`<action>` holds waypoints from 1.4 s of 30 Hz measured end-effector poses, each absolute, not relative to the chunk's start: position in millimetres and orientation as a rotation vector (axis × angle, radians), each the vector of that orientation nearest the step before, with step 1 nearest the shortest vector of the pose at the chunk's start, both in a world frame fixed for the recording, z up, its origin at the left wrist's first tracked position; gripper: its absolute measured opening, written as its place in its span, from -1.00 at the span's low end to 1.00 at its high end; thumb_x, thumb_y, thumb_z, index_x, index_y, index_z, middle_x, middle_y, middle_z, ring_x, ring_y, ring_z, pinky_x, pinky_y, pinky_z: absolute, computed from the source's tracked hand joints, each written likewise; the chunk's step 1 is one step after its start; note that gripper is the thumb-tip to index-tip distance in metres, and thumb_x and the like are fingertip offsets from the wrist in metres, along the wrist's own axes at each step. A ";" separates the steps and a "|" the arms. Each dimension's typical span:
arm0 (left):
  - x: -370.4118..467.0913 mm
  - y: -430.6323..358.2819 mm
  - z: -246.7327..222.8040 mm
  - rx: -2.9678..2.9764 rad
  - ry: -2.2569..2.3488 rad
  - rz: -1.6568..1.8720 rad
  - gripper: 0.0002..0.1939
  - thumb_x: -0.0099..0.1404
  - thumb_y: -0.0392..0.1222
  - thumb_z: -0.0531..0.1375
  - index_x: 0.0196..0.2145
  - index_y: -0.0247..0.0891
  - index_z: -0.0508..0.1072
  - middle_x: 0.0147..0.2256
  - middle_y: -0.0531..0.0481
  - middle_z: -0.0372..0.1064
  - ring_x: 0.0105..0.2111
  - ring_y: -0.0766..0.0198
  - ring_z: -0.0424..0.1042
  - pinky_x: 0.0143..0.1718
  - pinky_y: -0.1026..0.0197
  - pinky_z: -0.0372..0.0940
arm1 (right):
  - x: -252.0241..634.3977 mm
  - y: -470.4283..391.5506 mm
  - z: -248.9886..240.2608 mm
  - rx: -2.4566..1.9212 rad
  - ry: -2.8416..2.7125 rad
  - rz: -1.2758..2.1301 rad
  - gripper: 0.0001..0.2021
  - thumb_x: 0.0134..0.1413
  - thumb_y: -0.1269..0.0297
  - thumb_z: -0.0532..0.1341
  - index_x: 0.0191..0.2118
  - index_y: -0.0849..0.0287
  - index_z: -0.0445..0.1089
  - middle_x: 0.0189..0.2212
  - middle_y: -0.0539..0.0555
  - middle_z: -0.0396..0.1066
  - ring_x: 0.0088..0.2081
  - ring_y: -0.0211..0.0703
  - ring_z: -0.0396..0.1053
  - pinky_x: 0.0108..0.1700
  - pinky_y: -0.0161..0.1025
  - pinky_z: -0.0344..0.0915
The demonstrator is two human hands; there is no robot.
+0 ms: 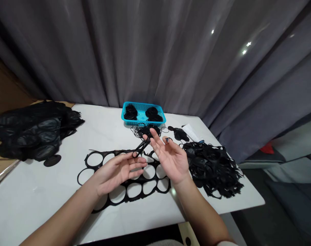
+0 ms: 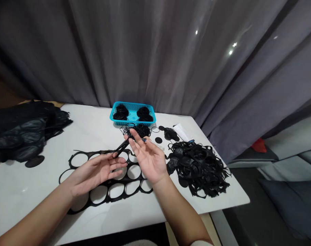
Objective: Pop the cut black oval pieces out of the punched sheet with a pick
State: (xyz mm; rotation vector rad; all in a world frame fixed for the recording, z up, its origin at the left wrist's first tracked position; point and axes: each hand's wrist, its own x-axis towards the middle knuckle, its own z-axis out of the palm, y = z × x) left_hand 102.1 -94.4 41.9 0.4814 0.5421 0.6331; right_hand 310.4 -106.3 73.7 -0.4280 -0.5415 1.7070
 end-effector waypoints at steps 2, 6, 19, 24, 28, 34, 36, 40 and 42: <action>102.1 -93.4 39.3 0.467 0.553 0.641 -0.87 0.40 -0.20 0.17 -0.23 -0.26 0.51 -0.11 -0.19 0.54 0.00 0.08 0.50 0.09 0.03 0.34 | 309.8 -105.2 72.2 -0.429 -0.543 1.708 -0.87 0.05 0.25 0.36 -0.33 0.08 0.41 0.14 0.07 0.40 0.31 0.01 0.21 0.33 0.01 0.24; 100.6 -93.2 39.6 0.493 0.585 0.655 -0.87 0.39 -0.18 0.20 -0.21 -0.26 0.51 -0.12 -0.18 0.54 -0.03 0.09 0.51 0.09 0.04 0.34 | 306.8 -104.3 65.8 -0.501 -0.549 1.780 -0.83 0.01 0.33 0.41 -0.36 0.13 0.39 -0.08 0.09 0.52 0.13 -0.06 0.41 0.13 -0.19 0.43; 32.1 -64.0 35.6 0.981 1.042 0.812 -0.53 0.27 0.09 0.30 0.03 -0.19 0.41 -0.07 -0.16 0.53 -0.06 0.05 0.53 0.13 0.00 0.31 | 378.7 53.7 88.4 -1.097 -1.449 1.360 -0.67 -0.17 0.25 0.45 -0.47 0.18 0.24 -0.48 -0.01 0.47 -0.28 -0.20 0.51 -0.21 -0.32 0.37; 13.8 -50.2 26.8 0.972 1.119 0.916 -0.55 0.22 0.06 0.35 -0.01 -0.17 0.45 -0.14 -0.11 0.55 -0.12 0.12 0.56 0.00 0.16 0.39 | 395.8 129.1 76.6 -1.377 -1.899 0.768 -0.82 -0.09 0.31 0.26 -0.51 0.14 0.21 -0.50 -0.07 0.41 -0.38 -0.24 0.38 -0.29 -0.31 0.28; 2.4 -42.7 15.8 0.902 1.122 0.989 -0.59 0.19 -0.02 0.38 -0.04 -0.17 0.48 -0.19 -0.08 0.57 -0.18 0.17 0.57 -0.02 0.22 0.41 | 384.7 138.1 50.2 -1.437 -2.038 0.751 -0.81 -0.19 0.40 0.27 -0.59 0.12 0.21 -0.61 -0.11 0.32 -0.47 -0.23 0.29 -0.33 -0.30 0.21; 4.5 -39.9 13.4 0.888 1.094 1.017 -0.57 0.14 -0.03 0.42 -0.06 -0.19 0.48 -0.23 -0.06 0.57 -0.23 0.22 0.56 -0.08 0.25 0.42 | 377.4 123.4 43.1 -1.450 -2.095 0.626 -0.85 -0.15 0.40 0.25 -0.56 0.11 0.23 -0.51 -0.07 0.37 -0.38 -0.20 0.29 -0.21 -0.26 0.21; 6.8 -39.8 16.7 0.919 1.105 1.019 -0.55 0.13 0.01 0.42 -0.07 -0.19 0.48 -0.23 -0.06 0.56 -0.23 0.19 0.56 -0.07 0.22 0.43 | 378.7 119.2 48.3 -1.440 -2.098 0.601 -0.85 -0.16 0.40 0.25 -0.55 0.12 0.24 -0.46 -0.05 0.39 -0.34 -0.19 0.30 -0.18 -0.26 0.21; -4.5 -45.2 39.8 1.096 1.198 1.227 -0.53 0.06 0.13 0.42 -0.17 -0.18 0.50 -0.27 -0.05 0.55 -0.22 0.08 0.55 -0.04 0.04 0.45 | 387.2 102.2 61.1 -1.432 -2.039 0.506 -0.80 -0.14 0.35 0.28 -0.59 0.13 0.21 -0.47 -0.05 0.27 -0.32 -0.18 0.24 -0.17 -0.24 0.18; -20.0 -51.5 55.6 1.185 1.277 1.402 -0.55 0.10 0.17 0.39 -0.17 -0.15 0.50 -0.26 -0.02 0.54 -0.15 0.02 0.52 0.02 -0.06 0.42 | 396.0 84.1 72.3 -1.402 -1.974 0.444 -0.74 -0.06 0.25 0.29 -0.58 0.12 0.19 -0.50 -0.07 0.19 -0.37 -0.21 0.18 -0.22 -0.24 0.16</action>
